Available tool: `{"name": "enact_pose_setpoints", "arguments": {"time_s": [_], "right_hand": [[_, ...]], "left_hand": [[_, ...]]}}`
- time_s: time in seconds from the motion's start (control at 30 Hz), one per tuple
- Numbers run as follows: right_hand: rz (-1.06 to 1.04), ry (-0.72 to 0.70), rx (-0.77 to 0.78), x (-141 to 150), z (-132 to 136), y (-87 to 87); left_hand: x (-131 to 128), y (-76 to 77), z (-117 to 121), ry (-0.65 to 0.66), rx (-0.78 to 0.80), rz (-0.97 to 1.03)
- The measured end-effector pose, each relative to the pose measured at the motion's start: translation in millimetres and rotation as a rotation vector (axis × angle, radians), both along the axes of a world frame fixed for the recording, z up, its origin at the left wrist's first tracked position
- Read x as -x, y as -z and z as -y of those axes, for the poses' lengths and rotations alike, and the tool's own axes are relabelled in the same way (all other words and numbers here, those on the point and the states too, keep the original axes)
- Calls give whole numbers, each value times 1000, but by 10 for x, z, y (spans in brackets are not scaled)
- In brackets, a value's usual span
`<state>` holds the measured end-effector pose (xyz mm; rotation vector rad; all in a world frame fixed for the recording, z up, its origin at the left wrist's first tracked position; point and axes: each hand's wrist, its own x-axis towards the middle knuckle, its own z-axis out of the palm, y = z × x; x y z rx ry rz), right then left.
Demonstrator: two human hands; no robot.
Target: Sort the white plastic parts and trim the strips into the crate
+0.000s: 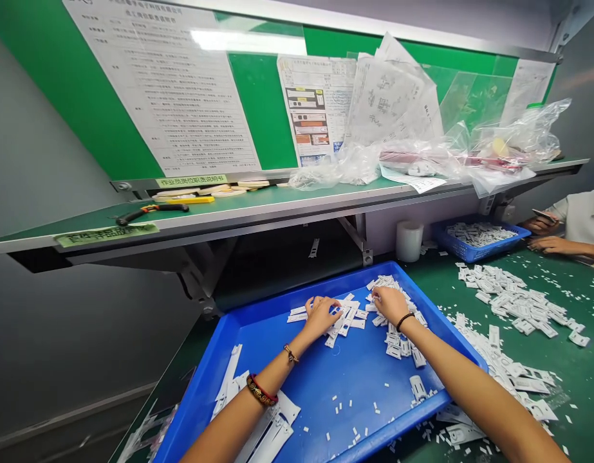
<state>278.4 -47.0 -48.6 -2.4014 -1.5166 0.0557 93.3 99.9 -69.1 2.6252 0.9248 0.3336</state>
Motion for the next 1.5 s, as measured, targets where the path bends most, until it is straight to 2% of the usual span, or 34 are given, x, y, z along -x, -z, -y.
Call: {"name": "enact_pose_setpoints", "arguments": {"time_s": [0.13,0.23,0.37,0.47,0.53,0.6,0.67,0.77,0.9,1.2,1.5], "right_hand": [[97,55,-202,-141,71,-41],[58,-14,-237,-151,62,10],[-212,-110,-238,-16,-57,145],[-431,-113,-191,139,-163,205],[-457,-83,-170,199,-223,196],[-425,-36,-172,184,-260,157],[-378,15,-178,115,-254,108],[-303,66,-184,11,-175,49],[-240,91,-170,-54,-95,17],[-120,145,-122,-124,-39,-60],[92,220,-196,-263,64,-181]], "left_hand": [[-199,35,54,22,-5,5],[-263,57,71,19,25,40],[-273,6,149,61,38,109],[-289,-56,263,135,28,145],[-301,-72,314,183,11,167],[-317,-51,307,193,-38,192],[-334,6,256,150,-120,191],[-318,111,181,82,-194,78],[-245,186,133,69,-171,-89],[-245,99,96,101,-133,-103],[-249,97,104,129,-150,-102]]}}
